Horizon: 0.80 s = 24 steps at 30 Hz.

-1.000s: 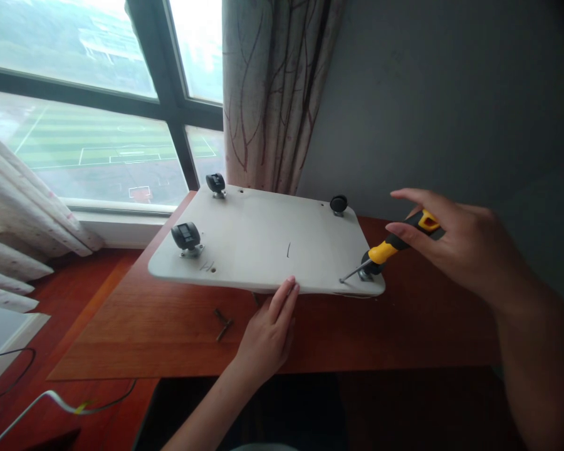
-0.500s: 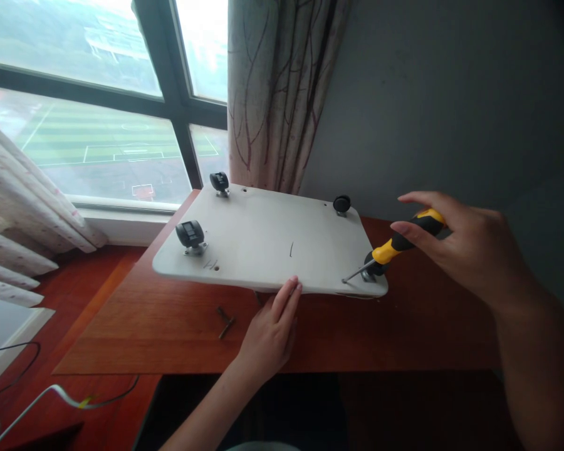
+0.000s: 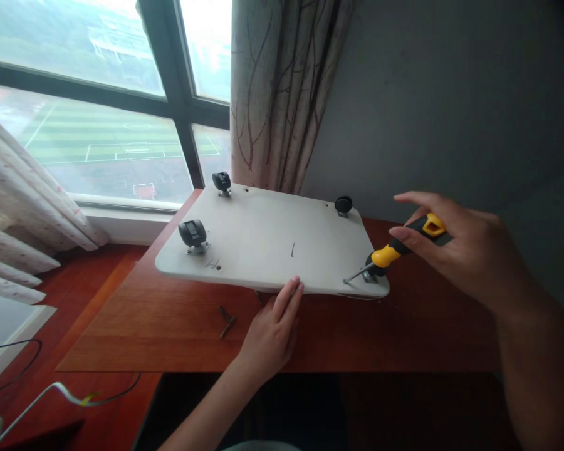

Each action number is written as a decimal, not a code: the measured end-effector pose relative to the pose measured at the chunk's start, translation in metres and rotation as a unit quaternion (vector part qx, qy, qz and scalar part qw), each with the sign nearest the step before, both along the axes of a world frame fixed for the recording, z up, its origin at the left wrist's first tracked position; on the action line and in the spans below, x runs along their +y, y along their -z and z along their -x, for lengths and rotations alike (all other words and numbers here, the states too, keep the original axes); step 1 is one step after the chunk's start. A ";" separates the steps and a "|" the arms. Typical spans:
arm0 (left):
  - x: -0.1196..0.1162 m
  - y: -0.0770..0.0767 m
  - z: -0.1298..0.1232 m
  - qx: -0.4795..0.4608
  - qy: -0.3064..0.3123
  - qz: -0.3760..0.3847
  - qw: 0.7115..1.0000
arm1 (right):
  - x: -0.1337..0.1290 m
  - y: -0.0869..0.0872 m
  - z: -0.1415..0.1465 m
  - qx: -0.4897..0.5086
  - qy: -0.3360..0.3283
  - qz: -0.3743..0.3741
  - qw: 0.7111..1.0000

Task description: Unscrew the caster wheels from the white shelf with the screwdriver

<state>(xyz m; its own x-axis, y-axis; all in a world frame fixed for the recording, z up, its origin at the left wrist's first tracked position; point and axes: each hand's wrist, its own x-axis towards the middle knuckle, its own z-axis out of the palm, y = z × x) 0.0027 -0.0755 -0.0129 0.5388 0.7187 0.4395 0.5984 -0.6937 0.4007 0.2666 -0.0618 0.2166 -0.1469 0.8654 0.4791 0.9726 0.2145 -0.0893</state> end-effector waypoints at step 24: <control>-0.003 -0.020 0.106 0.096 -0.127 0.022 0.987 | 0.001 0.004 0.002 0.013 0.014 -0.009 1.000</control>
<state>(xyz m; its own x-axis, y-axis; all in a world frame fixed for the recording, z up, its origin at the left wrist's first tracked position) -0.1037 -0.0781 0.0067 0.4099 0.8569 0.3125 0.8185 -0.4968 0.2886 0.2642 -0.0610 0.2126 -0.1097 0.8603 0.4978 0.9757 0.1887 -0.1111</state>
